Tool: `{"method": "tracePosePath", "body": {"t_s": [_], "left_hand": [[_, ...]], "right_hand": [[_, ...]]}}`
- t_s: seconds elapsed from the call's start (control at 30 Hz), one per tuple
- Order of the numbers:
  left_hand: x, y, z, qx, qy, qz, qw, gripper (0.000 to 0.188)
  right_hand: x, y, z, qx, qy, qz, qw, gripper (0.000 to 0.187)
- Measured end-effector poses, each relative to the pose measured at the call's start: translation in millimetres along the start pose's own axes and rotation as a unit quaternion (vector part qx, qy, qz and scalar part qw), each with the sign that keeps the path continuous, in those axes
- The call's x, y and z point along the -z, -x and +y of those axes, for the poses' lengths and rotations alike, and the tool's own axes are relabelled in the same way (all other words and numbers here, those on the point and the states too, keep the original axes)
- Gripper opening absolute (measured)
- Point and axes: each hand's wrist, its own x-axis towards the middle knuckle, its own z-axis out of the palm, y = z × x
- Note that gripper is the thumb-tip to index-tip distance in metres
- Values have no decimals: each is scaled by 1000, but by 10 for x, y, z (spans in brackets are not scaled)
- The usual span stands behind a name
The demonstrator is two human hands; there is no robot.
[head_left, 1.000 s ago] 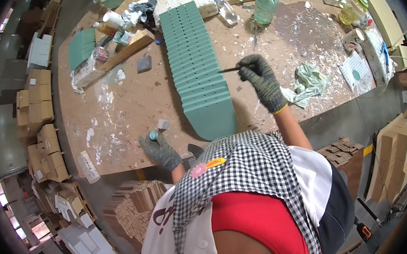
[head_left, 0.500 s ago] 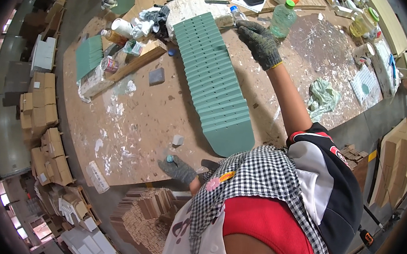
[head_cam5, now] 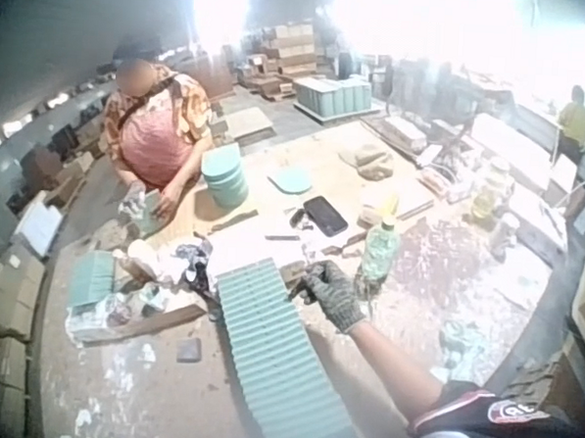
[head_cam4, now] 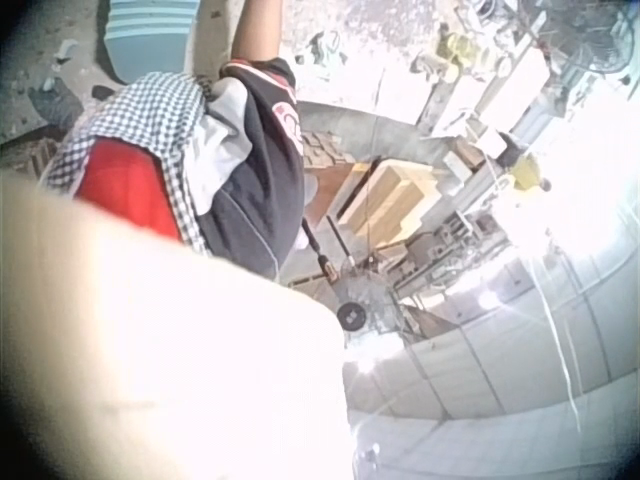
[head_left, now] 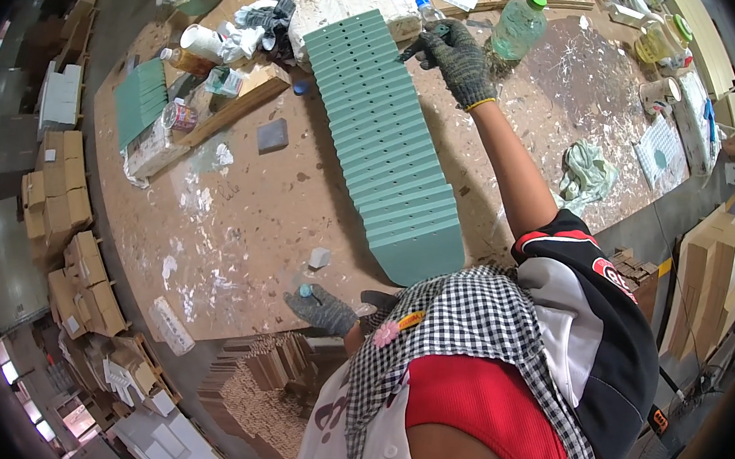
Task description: The person applies paste into the holes of stacked green components with a small spatula, rubs the components with a sanding block, and wipes them down with a gloved hand.
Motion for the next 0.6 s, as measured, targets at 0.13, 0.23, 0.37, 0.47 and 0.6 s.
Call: {"method": "tracePosePath", "body": {"t_s": [0.13, 0.23, 0.37, 0.47, 0.6], "left_hand": [[-28, -11, -47, 12, 21, -12, 1000, 66], [-12, 14, 30, 40, 20, -15, 999, 66], [7, 17, -25, 47, 42, -21, 998, 66], [19, 24, 56, 35, 20, -21, 999, 67], [28, 52, 100, 19, 7, -11, 1000, 65]], "right_hand": [[19, -60, 95, -4, -41, 19, 999, 26], [26, -41, 131, 8, -82, 40, 996, 19], [9, 17, 56, 20, 23, 11, 999, 20], [20, 11, 78, 6, -13, 43, 999, 20], [37, 16, 54, 4, -35, 42, 998, 22]]}}
